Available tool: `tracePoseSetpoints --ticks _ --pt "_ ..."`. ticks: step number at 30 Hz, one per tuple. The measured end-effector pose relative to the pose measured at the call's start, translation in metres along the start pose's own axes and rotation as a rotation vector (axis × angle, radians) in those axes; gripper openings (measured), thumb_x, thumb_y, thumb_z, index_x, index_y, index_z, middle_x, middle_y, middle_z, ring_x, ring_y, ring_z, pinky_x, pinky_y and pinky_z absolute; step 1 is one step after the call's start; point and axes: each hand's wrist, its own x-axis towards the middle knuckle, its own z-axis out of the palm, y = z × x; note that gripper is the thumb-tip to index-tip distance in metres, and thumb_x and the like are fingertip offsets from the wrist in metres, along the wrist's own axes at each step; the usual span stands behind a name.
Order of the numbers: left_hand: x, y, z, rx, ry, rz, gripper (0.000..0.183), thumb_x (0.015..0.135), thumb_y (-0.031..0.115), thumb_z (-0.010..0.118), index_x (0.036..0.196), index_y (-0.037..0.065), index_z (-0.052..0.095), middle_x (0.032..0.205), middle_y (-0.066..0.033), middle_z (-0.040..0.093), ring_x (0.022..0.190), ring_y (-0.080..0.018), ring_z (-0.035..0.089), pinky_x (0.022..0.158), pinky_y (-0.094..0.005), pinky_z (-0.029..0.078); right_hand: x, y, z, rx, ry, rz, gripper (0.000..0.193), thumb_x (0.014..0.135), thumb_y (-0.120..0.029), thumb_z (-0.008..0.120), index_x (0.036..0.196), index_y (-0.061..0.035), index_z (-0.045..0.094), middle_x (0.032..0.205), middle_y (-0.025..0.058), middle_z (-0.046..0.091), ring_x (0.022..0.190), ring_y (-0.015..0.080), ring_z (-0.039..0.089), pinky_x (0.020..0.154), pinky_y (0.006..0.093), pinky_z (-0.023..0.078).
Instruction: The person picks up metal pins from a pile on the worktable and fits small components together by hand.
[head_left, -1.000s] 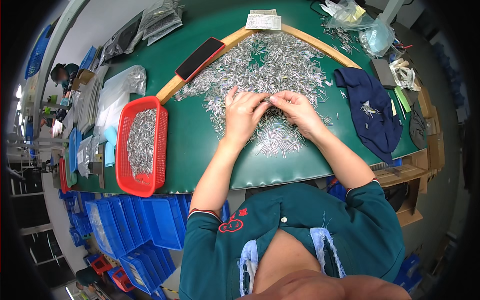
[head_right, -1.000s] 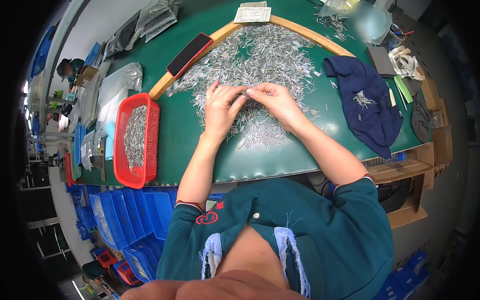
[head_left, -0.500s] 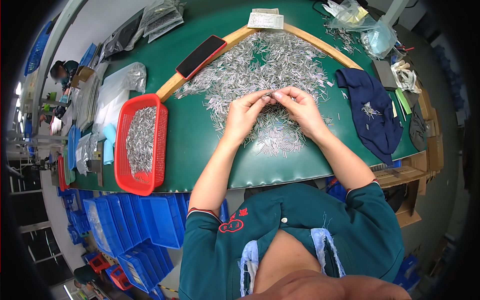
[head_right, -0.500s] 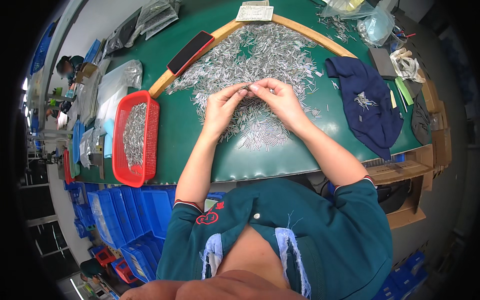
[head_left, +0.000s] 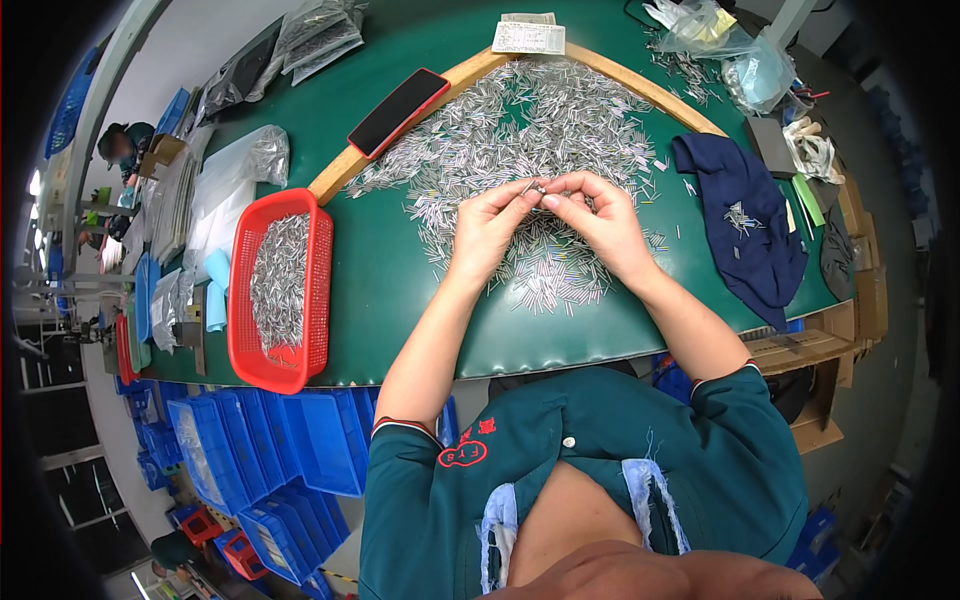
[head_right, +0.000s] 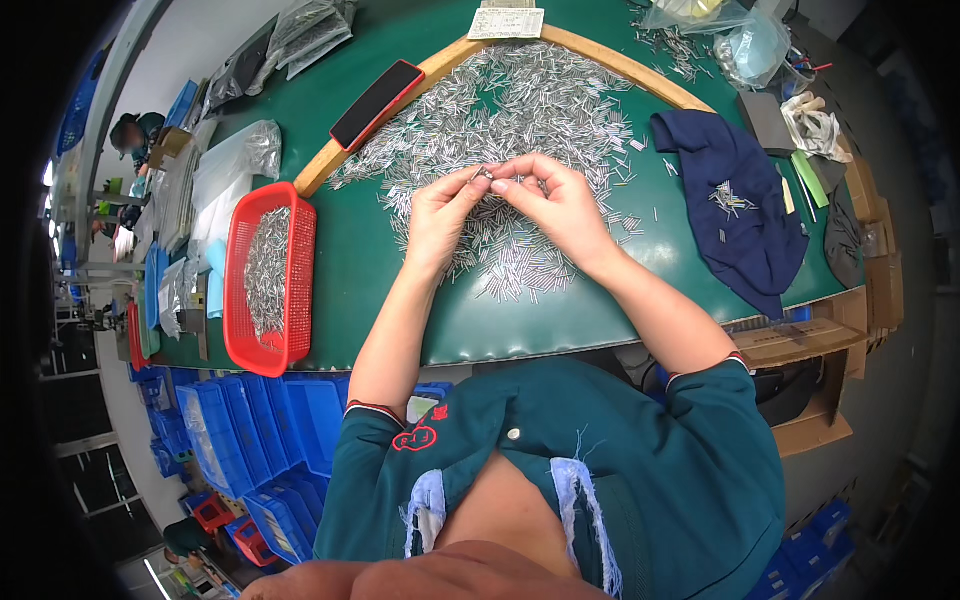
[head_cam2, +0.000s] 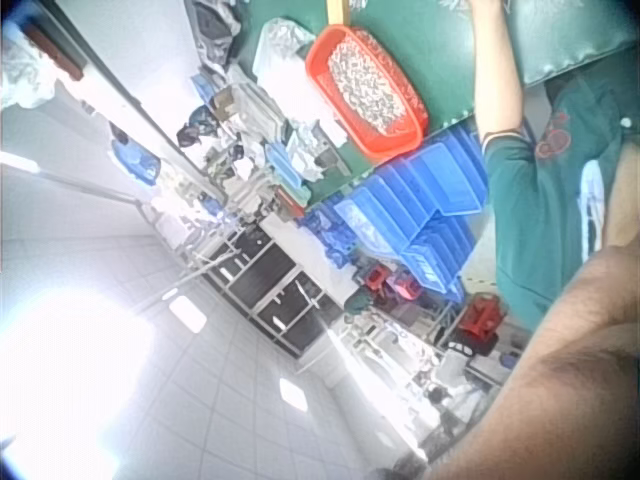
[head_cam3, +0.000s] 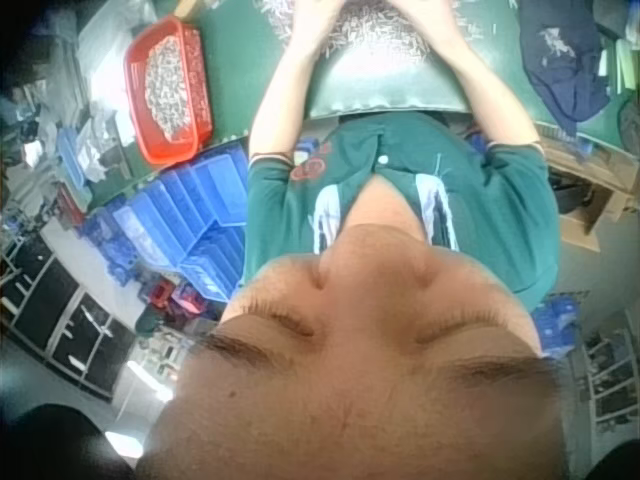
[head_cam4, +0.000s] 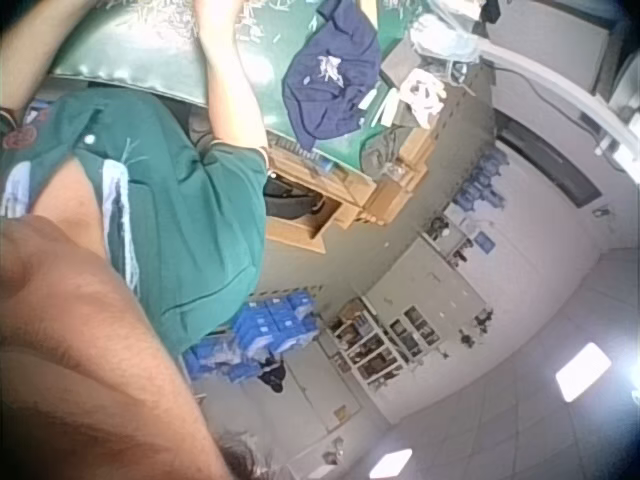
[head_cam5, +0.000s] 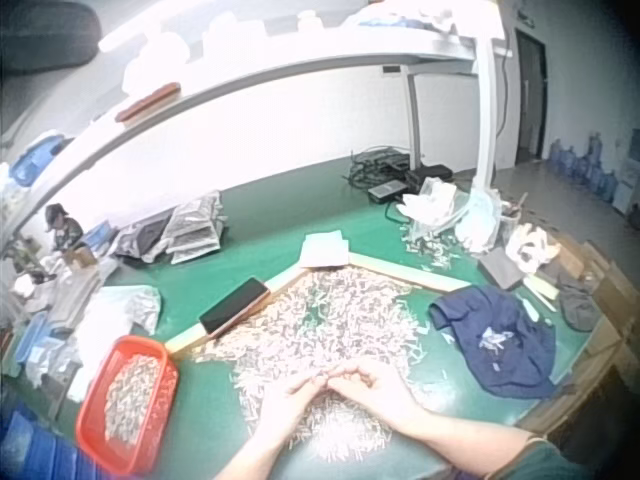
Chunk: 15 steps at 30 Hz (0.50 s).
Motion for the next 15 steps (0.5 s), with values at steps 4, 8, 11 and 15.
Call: tracePoseSetpoints --ticks 4,8,11,15 --pt "-0.0002 -0.0003 0.0003 0.101 0.007 0.084 0.019 0.08 0.008 0.058 0.098 0.002 0.063 0.091 -0.0081 0.062 0.085 -0.0123 0.057 0.076 -0.023 0.044 -0.0027 -0.0016 -0.0007 -0.093 0.0 -0.005 0.013 0.078 -0.011 0.063 0.089 -0.0035 0.061 0.058 -0.0107 0.038 0.053 -0.0012 0.029 0.046 0.0157 0.024" --pt "-0.0012 0.0004 0.0016 0.126 0.011 0.126 0.019 0.08 0.008 0.058 0.097 0.003 0.063 0.09 -0.0076 0.062 0.084 -0.0121 0.057 0.075 -0.0228 0.044 -0.0056 -0.0056 0.0018 -0.119 0.022 -0.035 0.013 0.078 -0.011 0.064 0.088 -0.0038 0.062 0.058 -0.0099 0.039 0.052 -0.0012 0.029 0.046 0.0158 0.024" --pt "-0.0013 0.0006 0.0022 0.124 0.012 0.153 0.019 0.079 0.007 0.059 0.097 0.003 0.063 0.09 -0.0073 0.062 0.084 -0.0118 0.056 0.075 -0.0227 0.044 -0.0069 -0.0082 0.0029 -0.107 0.017 -0.012 0.011 0.079 -0.008 0.062 0.088 -0.0027 0.06 0.059 -0.0109 0.036 0.055 -0.0013 0.029 0.049 0.0149 0.024" --pt "-0.0022 -0.0031 0.0018 0.098 0.022 0.167 0.019 0.079 0.006 0.059 0.097 0.003 0.064 0.091 -0.0073 0.062 0.083 -0.0114 0.056 0.074 -0.0225 0.044 -0.007 -0.0077 0.0032 -0.124 0.046 -0.046 0.011 0.078 -0.008 0.063 0.087 -0.0022 0.061 0.063 -0.0084 0.042 0.055 -0.001 0.032 0.048 0.0153 0.026"
